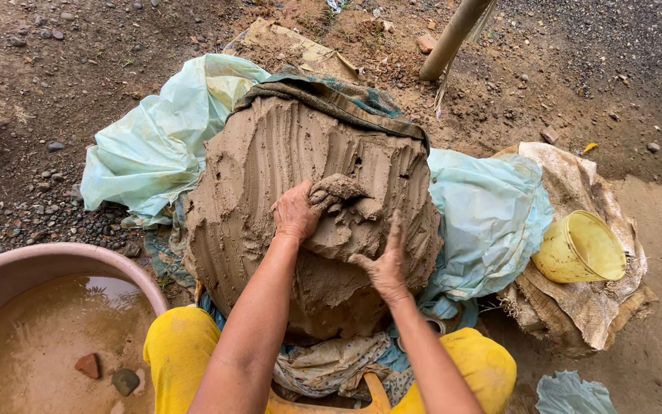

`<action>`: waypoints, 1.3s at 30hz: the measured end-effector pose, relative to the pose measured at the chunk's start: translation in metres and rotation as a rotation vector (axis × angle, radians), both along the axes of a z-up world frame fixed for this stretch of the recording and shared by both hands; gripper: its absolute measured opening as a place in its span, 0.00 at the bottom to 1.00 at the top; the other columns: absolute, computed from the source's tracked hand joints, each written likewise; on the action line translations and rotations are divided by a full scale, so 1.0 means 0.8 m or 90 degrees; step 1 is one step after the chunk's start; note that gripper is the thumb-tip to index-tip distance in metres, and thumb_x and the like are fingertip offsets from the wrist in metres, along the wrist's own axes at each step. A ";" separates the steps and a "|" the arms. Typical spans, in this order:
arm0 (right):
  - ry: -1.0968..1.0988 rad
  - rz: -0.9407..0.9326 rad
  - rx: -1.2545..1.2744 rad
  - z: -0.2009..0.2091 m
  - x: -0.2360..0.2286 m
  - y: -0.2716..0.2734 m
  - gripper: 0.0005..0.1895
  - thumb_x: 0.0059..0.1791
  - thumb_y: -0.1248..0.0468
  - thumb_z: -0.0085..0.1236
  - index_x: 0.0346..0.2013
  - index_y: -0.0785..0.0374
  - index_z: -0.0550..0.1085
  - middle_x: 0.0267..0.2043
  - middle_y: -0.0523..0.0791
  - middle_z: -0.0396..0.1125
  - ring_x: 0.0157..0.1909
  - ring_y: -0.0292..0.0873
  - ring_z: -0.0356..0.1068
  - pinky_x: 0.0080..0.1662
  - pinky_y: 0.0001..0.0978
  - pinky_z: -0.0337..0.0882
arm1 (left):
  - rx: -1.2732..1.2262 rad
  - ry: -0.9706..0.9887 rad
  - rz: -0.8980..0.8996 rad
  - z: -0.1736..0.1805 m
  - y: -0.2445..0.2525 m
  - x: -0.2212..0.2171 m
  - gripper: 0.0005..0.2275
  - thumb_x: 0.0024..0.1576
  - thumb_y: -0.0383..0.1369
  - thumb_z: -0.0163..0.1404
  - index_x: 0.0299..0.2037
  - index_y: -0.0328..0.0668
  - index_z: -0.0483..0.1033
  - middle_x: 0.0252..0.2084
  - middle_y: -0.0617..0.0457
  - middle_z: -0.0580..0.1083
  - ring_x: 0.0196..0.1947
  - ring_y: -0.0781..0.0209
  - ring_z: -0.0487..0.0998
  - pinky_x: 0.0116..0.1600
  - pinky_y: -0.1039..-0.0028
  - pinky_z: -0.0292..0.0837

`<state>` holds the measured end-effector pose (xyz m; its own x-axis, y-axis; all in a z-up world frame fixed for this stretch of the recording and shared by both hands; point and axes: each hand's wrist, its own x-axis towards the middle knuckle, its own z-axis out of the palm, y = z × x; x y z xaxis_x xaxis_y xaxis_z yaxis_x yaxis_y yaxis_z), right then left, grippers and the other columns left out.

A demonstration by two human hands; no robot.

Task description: The person kneads a large mass of wet clay by hand on a plastic-covered surface, repeatedly pulling sections forward and pushing them down.

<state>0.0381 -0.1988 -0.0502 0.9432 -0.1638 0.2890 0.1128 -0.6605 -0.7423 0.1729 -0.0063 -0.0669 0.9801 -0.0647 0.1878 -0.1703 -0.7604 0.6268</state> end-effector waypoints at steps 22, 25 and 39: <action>0.085 -0.110 0.119 -0.061 0.035 -0.008 0.66 0.34 0.54 0.71 0.73 0.70 0.38 0.76 0.62 0.29 0.77 0.59 0.31 0.68 0.52 0.42 | -0.043 0.022 -0.011 0.011 0.000 -0.008 0.13 0.59 0.42 0.57 0.35 0.42 0.72 0.31 0.44 0.77 0.32 0.51 0.80 0.43 0.60 0.77; 0.187 -0.053 0.098 -0.046 -0.001 0.031 0.78 0.31 0.46 0.77 0.75 0.70 0.31 0.77 0.63 0.21 0.78 0.61 0.24 0.71 0.57 0.34 | -0.026 -0.032 -0.008 0.024 0.004 -0.015 0.14 0.53 0.41 0.60 0.35 0.40 0.72 0.35 0.40 0.77 0.36 0.41 0.79 0.43 0.55 0.74; 0.156 -0.319 -0.010 -0.078 0.102 0.002 0.33 0.49 0.74 0.53 0.68 0.69 0.58 0.22 0.43 0.63 0.17 0.37 0.60 0.18 0.33 0.64 | -0.092 0.021 -0.029 0.025 0.003 -0.017 0.16 0.53 0.44 0.59 0.42 0.41 0.73 0.40 0.43 0.77 0.44 0.45 0.78 0.50 0.56 0.72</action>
